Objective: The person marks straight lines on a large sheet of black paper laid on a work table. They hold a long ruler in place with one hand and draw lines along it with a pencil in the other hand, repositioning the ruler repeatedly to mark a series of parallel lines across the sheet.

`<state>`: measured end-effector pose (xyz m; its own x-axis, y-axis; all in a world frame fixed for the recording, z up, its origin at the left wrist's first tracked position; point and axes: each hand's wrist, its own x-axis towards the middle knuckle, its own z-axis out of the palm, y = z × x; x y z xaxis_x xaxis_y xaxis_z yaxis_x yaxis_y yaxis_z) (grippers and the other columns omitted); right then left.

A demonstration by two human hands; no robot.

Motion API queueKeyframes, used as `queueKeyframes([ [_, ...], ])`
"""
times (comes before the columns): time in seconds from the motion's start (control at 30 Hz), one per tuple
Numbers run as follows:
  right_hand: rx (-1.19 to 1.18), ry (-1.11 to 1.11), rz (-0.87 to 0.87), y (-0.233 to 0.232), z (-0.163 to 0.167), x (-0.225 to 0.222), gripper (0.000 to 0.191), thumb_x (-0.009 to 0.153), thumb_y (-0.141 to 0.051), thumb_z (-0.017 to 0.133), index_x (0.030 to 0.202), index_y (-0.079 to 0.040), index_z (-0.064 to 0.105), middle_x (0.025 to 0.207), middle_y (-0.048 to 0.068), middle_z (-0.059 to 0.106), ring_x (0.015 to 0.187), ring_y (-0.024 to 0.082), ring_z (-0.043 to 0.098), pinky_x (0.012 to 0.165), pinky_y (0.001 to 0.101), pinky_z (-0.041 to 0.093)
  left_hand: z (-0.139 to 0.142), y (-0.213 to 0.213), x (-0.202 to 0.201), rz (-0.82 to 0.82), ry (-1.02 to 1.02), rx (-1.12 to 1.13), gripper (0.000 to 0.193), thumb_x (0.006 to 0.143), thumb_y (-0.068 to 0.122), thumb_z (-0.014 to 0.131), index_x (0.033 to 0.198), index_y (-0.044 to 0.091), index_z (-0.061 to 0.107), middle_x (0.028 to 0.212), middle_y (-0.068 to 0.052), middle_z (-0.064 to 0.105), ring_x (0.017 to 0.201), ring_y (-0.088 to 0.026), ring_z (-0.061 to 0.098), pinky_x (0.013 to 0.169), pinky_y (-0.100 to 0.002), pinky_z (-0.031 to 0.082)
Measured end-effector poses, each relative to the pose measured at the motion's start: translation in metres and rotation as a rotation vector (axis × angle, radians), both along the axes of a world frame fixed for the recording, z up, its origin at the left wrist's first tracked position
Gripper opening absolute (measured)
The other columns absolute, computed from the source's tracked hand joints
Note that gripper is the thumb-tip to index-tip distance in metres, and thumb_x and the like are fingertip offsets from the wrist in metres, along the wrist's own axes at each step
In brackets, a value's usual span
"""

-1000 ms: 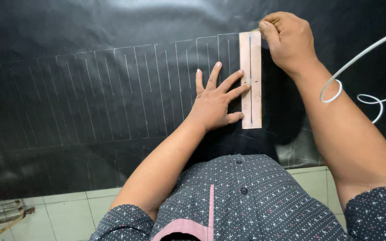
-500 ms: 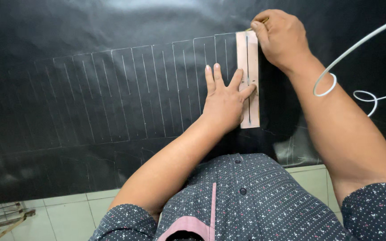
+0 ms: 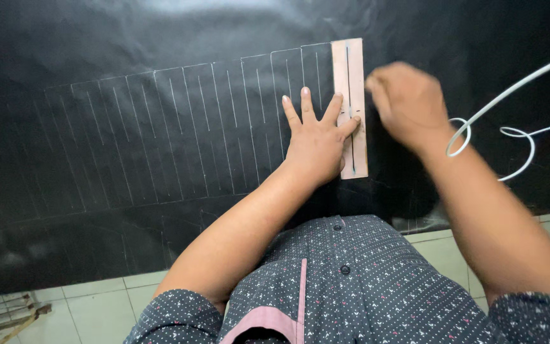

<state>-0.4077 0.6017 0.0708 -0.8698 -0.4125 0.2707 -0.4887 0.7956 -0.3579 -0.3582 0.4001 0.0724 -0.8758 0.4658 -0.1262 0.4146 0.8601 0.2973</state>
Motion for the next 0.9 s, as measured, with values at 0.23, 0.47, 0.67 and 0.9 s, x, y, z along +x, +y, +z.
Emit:
queueKeyframes([
  [0.23, -0.109, -0.205, -0.076, 0.000, 0.014, 0.123, 0.011, 0.097, -0.014, 0.069, 0.099, -0.003, 0.071, 0.097, 0.014, 0.071, 0.086, 0.034, 0.070, 0.077, 0.0422, 0.056, -0.004, -0.002, 0.001, 0.020, -0.012, 0.028, 0.066, 0.074, 0.024, 0.075, 0.138, 0.033, 0.061, 0.160, -0.012, 0.033, 0.143, -0.065, 0.017, 0.107, -0.088, 0.006],
  [0.47, -0.157, -0.274, -0.144, 0.004, 0.016, 0.148, 0.011, 0.097, -0.013, 0.068, 0.101, -0.003, 0.073, 0.097, 0.012, 0.073, 0.086, 0.031, 0.071, 0.076, 0.0392, 0.056, -0.002, 0.000, 0.000, 0.010, -0.089, -0.021, 0.073, 0.074, 0.027, 0.077, 0.143, 0.034, 0.056, 0.162, -0.011, 0.028, 0.145, -0.063, 0.012, 0.106, -0.088, 0.007],
  [0.67, -0.191, -0.266, -0.148, 0.004, 0.016, 0.152, 0.012, 0.099, -0.013, 0.068, 0.101, -0.002, 0.073, 0.099, 0.012, 0.073, 0.087, 0.029, 0.072, 0.076, 0.0363, 0.056, -0.001, 0.000, -0.001, -0.001, -0.114, -0.043, 0.076, 0.075, 0.028, 0.077, 0.146, 0.036, 0.051, 0.163, -0.010, 0.024, 0.145, -0.063, 0.008, 0.104, -0.090, 0.009],
  [0.9, -0.317, -0.342, -0.052, -0.011, 0.014, 0.149, 0.014, 0.097, -0.010, 0.068, 0.105, -0.001, 0.073, 0.099, 0.012, 0.074, 0.085, 0.027, 0.072, 0.075, 0.0343, 0.057, 0.002, -0.001, -0.001, 0.000, -0.141, -0.037, 0.079, 0.073, 0.026, 0.078, 0.147, 0.036, 0.050, 0.164, -0.010, 0.023, 0.147, -0.062, 0.004, 0.105, -0.089, 0.010],
])
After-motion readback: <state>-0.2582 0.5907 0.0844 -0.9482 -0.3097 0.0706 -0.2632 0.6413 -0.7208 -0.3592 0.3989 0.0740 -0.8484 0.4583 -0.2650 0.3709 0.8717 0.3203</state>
